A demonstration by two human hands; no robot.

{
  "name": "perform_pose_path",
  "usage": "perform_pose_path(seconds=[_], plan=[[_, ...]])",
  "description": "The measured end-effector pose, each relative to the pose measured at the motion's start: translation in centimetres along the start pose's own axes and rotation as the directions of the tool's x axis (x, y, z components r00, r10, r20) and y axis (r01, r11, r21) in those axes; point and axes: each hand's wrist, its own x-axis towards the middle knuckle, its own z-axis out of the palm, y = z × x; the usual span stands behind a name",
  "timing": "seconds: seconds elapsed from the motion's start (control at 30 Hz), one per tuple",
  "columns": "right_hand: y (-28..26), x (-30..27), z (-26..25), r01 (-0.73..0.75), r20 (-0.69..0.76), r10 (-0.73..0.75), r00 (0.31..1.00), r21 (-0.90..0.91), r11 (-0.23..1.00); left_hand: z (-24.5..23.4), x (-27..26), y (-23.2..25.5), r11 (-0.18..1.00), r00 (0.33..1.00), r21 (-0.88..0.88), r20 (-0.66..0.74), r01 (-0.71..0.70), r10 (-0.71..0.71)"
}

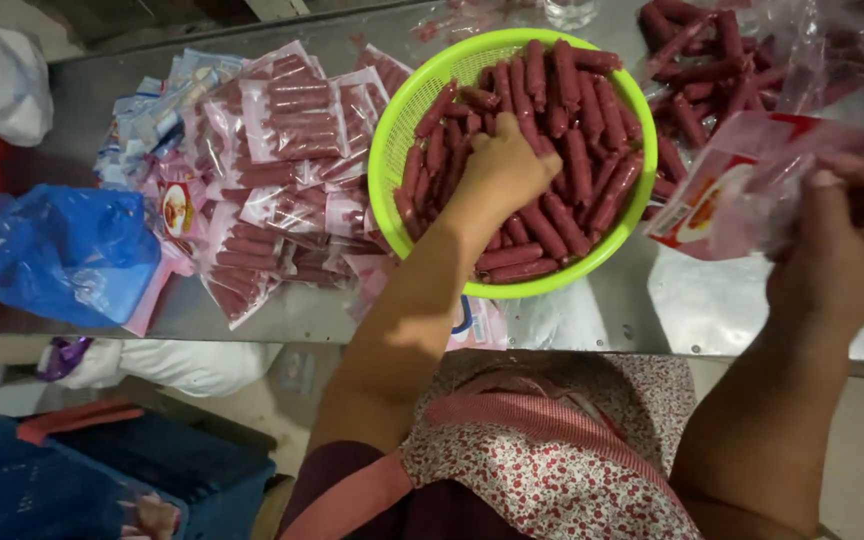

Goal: Manually filling plastic bags with sausages from a bowl.

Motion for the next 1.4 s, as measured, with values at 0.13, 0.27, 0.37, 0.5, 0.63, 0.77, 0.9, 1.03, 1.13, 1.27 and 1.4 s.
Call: perform_pose_path(seconds=[0.13, 0.27, 0.37, 0.5, 0.63, 0.77, 0.9, 1.03, 1.13, 1.27, 1.4], plan=[[-1.3, -1.4, 1.6, -0.022, 0.094, 0.021, 0.995, 0.008, 1.0, 0.1, 1.5, -0.5, 0.998, 0.998, -0.047, -0.054, 0.032, -0.034], [-1.8, -2.1, 2.3, -0.045, 0.13, 0.044, 0.991, 0.0, 0.999, 0.1, 3.2, -2.3, 0.986, 0.992, -0.162, -0.121, -0.042, 0.023], [-2.3, -2.6, 2.6, -0.072, 0.141, 0.077, 0.987, -0.038, 0.997, -0.1, 3.9, -3.9, 0.989, 0.992, -0.123, -0.107, -0.08, 0.067], [-1.9, -2.7, 3.4, -0.101, 0.163, 0.105, 0.981, -0.03, 0.994, 0.4, 3.3, -5.0, 0.992, 0.991, 0.069, -0.076, -0.108, 0.113], [-2.2, -3.3, 3.9, -0.071, 0.2, 0.086, 0.976, -0.079, 0.994, 0.4, 1.4, -3.4, 0.994, 0.996, 0.082, -0.048, -0.075, 0.079], [-2.1, -3.5, 3.7, -0.105, 0.197, 0.117, 0.973, -0.068, 0.992, 0.1, 0.0, -2.1, 0.995, 0.995, 0.065, -0.063, -0.073, 0.077], [-2.4, -3.3, 3.4, -0.09, 0.209, 0.097, 0.973, -0.04, 0.995, -0.3, 2.2, -3.6, 0.99, 0.989, -0.081, -0.101, -0.112, 0.103], [-2.8, -3.1, 3.5, -0.067, 0.194, 0.081, 0.978, -0.076, 0.995, -2.2, 3.6, -5.6, 0.975, 0.992, -0.195, -0.088, -0.11, 0.094], [-2.7, -3.0, 3.6, -0.041, 0.213, 0.062, 0.975, -0.102, 0.994, -3.7, 2.5, -5.6, 0.911, 0.998, -0.406, -0.04, -0.067, 0.056], [-2.3, -3.2, 3.7, -0.054, 0.215, 0.075, 0.974, -0.102, 0.993, -5.0, 1.2, -5.3, 0.954, 0.968, -0.268, -0.24, -0.135, 0.069], [-1.9, -3.1, 3.8, -0.085, 0.211, 0.102, 0.972, -0.088, 0.992, -3.3, 4.4, -6.1, 0.789, 0.902, -0.471, -0.361, -0.394, 0.236]])
